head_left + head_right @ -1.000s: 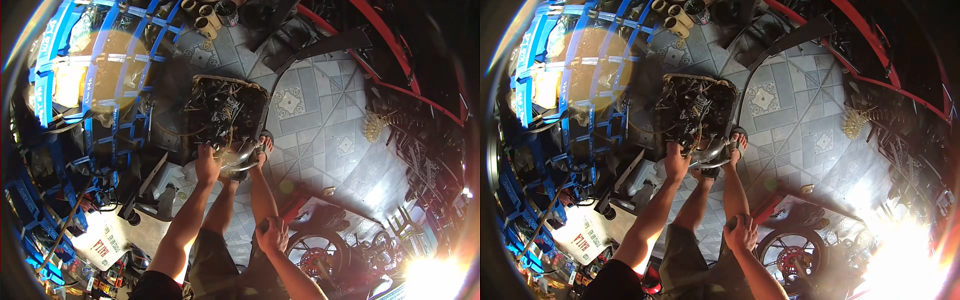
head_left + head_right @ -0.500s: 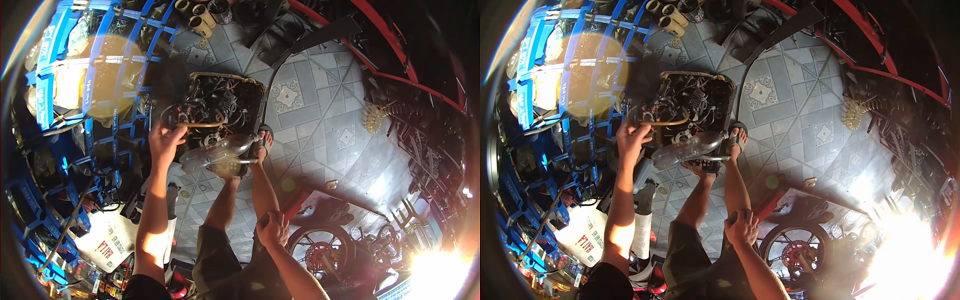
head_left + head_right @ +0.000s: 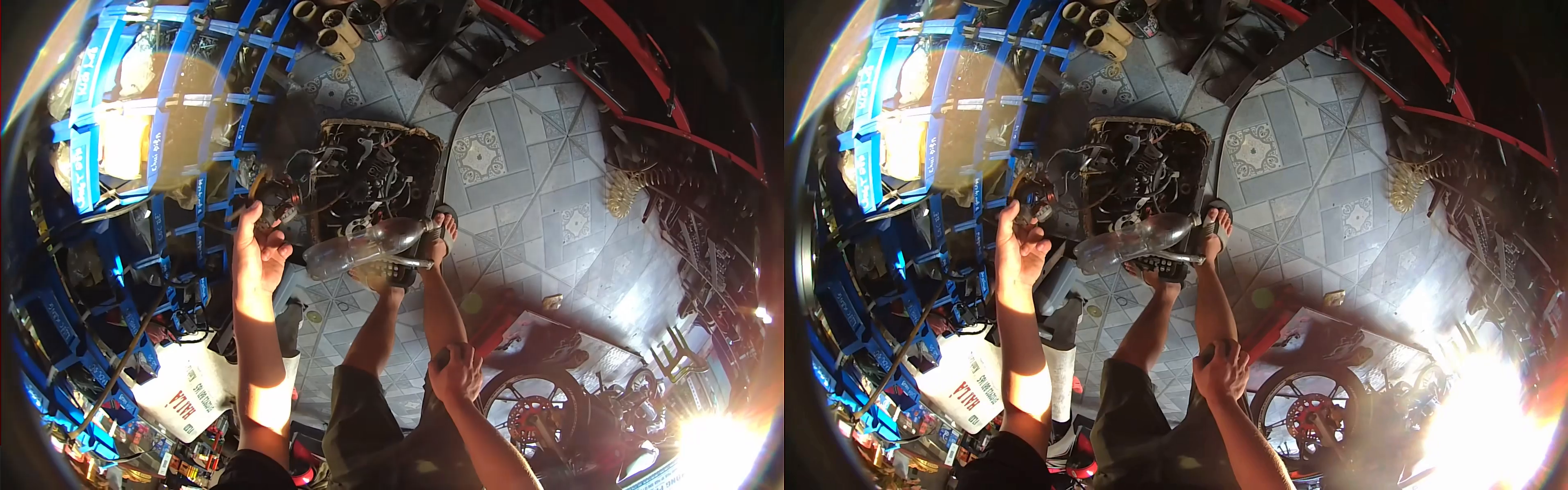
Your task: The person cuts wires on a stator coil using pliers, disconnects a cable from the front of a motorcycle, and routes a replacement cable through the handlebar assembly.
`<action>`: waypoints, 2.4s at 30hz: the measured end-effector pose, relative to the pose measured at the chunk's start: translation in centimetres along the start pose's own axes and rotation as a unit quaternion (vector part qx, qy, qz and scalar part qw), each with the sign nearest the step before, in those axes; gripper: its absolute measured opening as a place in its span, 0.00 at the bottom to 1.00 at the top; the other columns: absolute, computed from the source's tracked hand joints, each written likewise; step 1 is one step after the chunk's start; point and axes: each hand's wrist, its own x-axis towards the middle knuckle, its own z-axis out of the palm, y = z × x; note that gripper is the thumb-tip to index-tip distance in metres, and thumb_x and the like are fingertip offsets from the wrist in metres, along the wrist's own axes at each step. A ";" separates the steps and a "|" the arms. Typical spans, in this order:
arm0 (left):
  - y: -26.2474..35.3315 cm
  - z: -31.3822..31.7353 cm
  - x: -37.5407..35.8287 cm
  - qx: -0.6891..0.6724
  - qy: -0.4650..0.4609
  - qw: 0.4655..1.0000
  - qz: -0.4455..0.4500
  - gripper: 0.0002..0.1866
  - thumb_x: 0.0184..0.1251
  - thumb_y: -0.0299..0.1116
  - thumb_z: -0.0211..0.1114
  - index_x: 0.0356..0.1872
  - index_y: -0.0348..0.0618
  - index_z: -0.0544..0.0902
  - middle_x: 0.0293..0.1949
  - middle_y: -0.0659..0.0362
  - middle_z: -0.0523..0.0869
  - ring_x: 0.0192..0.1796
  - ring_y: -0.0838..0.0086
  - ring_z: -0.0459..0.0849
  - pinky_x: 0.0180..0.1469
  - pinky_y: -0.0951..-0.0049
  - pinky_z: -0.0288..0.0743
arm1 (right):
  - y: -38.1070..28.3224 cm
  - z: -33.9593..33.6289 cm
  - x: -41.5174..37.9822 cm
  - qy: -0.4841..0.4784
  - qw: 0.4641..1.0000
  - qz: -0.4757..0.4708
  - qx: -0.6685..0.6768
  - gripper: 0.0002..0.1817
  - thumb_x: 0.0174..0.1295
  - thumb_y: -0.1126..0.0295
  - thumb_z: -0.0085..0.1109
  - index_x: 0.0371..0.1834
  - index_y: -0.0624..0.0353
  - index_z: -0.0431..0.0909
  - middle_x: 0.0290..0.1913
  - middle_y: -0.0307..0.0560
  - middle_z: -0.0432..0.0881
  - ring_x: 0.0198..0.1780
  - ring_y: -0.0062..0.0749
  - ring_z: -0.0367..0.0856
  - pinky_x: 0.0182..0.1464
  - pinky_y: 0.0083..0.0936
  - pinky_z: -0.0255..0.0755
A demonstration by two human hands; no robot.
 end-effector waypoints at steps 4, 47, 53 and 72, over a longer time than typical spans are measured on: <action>-0.7 -1.0 -0.4 0.014 -0.038 0.999 0.033 0.11 0.59 0.42 0.68 0.36 0.50 0.78 0.26 0.69 0.79 0.21 0.85 0.76 0.22 0.78 0.71 | -0.3 -0.5 0.0 0.013 1.000 -0.001 -0.002 0.24 0.45 0.59 0.66 0.48 0.47 0.77 0.53 0.43 0.73 0.55 0.46 0.72 0.53 0.42 0.72; -25.5 8.9 15.0 0.899 -0.150 0.229 0.341 0.16 0.60 0.31 0.60 0.49 0.41 0.80 0.35 0.55 0.84 0.33 0.61 0.87 0.21 0.56 0.79 | 2.4 0.6 0.7 0.039 0.991 -0.015 0.127 0.25 0.43 0.60 0.64 0.49 0.50 0.75 0.54 0.48 0.73 0.54 0.52 0.71 0.53 0.45 0.69; -17.8 8.0 11.4 0.863 -0.177 0.293 0.370 0.15 0.58 0.31 0.61 0.47 0.40 0.77 0.35 0.50 0.83 0.30 0.64 0.87 0.22 0.67 0.79 | 1.1 -0.5 0.9 0.014 0.991 0.005 0.130 0.25 0.44 0.60 0.63 0.49 0.50 0.75 0.54 0.48 0.73 0.54 0.52 0.71 0.54 0.44 0.69; -11.7 6.1 -0.4 0.107 -0.167 0.980 -0.028 0.10 0.62 0.27 0.64 0.43 0.45 0.75 0.28 0.62 0.79 0.14 0.80 0.73 0.15 0.75 0.71 | 0.3 -1.2 1.9 -0.009 0.999 0.013 0.035 0.24 0.44 0.57 0.63 0.47 0.50 0.76 0.55 0.47 0.73 0.57 0.50 0.70 0.55 0.45 0.69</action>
